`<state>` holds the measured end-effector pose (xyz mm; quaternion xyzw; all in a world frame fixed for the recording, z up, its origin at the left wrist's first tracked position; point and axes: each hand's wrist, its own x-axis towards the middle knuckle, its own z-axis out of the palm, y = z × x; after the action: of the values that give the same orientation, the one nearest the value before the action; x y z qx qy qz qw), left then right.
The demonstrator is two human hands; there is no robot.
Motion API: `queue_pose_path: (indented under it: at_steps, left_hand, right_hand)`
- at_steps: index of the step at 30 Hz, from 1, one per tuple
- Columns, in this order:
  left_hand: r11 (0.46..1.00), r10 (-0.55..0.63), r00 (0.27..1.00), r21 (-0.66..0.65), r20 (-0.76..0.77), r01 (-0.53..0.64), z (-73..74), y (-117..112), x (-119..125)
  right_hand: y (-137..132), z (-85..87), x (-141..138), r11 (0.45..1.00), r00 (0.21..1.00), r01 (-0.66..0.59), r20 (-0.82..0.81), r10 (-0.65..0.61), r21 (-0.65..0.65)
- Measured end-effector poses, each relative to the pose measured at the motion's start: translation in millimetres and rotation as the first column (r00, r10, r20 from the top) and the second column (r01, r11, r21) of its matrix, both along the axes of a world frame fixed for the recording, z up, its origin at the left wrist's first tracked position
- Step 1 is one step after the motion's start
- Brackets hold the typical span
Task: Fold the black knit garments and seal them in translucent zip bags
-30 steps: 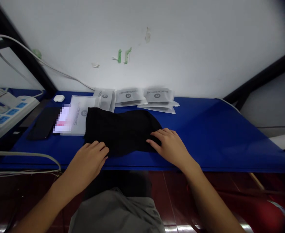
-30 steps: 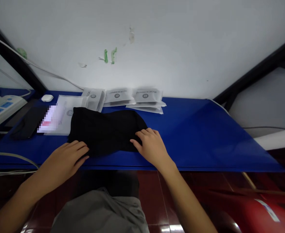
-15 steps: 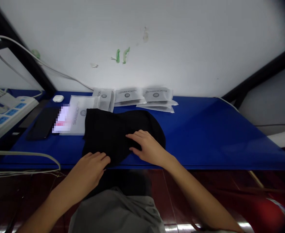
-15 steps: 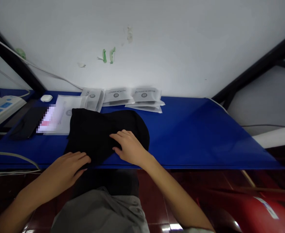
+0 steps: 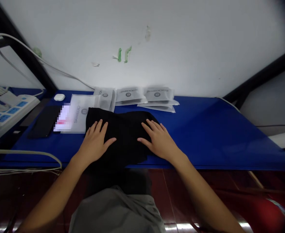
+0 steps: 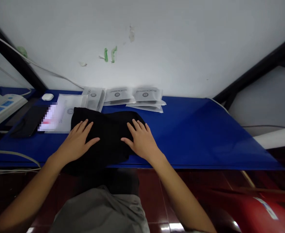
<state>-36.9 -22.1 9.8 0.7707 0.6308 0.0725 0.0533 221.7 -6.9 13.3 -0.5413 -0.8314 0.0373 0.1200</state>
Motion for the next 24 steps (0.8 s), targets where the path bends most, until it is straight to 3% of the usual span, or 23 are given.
queue_pose_path:
  at_steps: [3, 6, 14, 24]
  left_hand:
    - [0.997, 0.038, 0.998, -0.069, -0.060, -0.042, -13.0, 12.4, 2.1]
    - [0.992, 0.043, 0.996, -0.116, -0.074, -0.051, -15.8, 22.4, 2.4]
    - [0.980, 0.003, 0.998, -0.198, -0.064, -0.015, -9.4, 45.8, 3.4]
    - [0.985, -0.082, 0.997, -0.152, 0.012, 0.083, -14.0, 55.6, -5.1]
  right_hand:
    - [10.1, -17.6, 4.0, 0.996, 0.996, 0.040, 0.078, -0.034, -0.074]
    - [20.6, -24.6, 8.2, 0.994, 0.998, 0.043, 0.058, -0.037, -0.097]
    - [29.9, -26.0, 8.2, 0.989, 0.996, 0.079, 0.039, -0.074, -0.129]
    - [21.3, -29.5, 8.8, 0.988, 0.994, 0.108, 0.005, -0.108, -0.108]
